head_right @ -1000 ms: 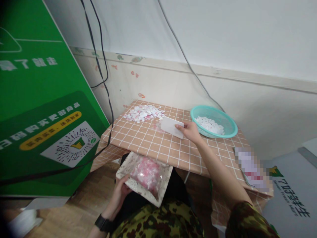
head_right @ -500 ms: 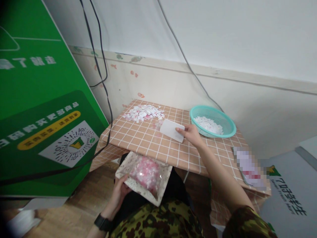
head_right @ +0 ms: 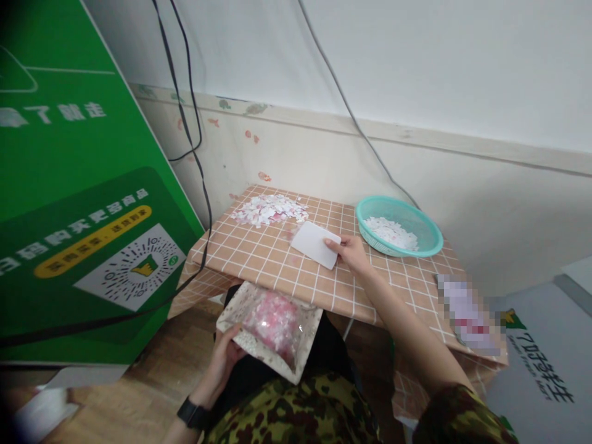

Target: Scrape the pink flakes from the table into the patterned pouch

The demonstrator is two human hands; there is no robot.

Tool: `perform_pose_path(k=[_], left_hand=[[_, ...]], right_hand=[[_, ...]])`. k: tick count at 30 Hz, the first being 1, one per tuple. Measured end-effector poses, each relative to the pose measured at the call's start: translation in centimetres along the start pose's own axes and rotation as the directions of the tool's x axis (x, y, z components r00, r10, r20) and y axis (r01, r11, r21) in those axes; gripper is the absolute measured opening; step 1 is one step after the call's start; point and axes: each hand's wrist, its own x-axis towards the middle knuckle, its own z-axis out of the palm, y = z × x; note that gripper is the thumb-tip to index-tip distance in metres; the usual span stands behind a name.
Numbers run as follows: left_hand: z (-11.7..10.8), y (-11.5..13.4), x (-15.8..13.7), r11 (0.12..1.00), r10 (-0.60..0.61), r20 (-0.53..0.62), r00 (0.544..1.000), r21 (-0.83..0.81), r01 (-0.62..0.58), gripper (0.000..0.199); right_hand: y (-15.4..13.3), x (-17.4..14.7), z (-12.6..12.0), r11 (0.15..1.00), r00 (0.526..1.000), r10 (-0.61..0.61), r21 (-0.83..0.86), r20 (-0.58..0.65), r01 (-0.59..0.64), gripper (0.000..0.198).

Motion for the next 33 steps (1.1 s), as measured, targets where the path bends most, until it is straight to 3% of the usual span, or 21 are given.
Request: perform_pose_path(k=[13,20,22,25,27,29,33], left_hand=[[0.9,0.8,-0.7,1.000,-0.015,-0.006,1.000,0.021,0.015,0.061],[1.0,1.1,-0.8,0.999,-0.035,-0.027,0.999,0.022,0.036,0.065],[0.9,1.1,-0.8,0.999,-0.035,-0.016,0.999,0.029,0.036,0.063],[0.7,1.0,-0.8,0.999,-0.023,0.007,1.000,0.025,0.023,0.062],[0.6,0.9,-0.7,1.000,-0.018,0.010,1.000,0.012,0.018,0.061],[0.5,0.7,-0.6,1.000,-0.017,0.005,1.000,-0.001,0.017,0.062],[0.4,0.6,-0.6,1.000,-0.010,0.016,1.000,-0.012,0.011,0.064]], right_hand=[[0.7,-2.8,0.0,1.000,1.000,-0.004,-0.027,0.022,0.004,0.049],[-0.6,-4.8,1.6,0.994,0.954,0.050,-0.110,0.297,-0.018,0.044],[-0.9,-4.5,1.3,0.995,0.967,0.017,-0.101,0.254,0.009,0.044],[-1.0,-3.2,0.8,0.996,0.998,-0.053,-0.075,0.032,0.056,0.052],[-0.9,-2.2,0.7,0.989,0.990,-0.104,-0.112,-0.095,0.093,0.058],[-0.9,-1.3,1.1,0.974,0.979,-0.159,-0.184,-0.130,0.134,0.061],[-1.2,-0.2,2.4,0.931,0.966,-0.244,-0.297,-0.079,0.211,0.059]])
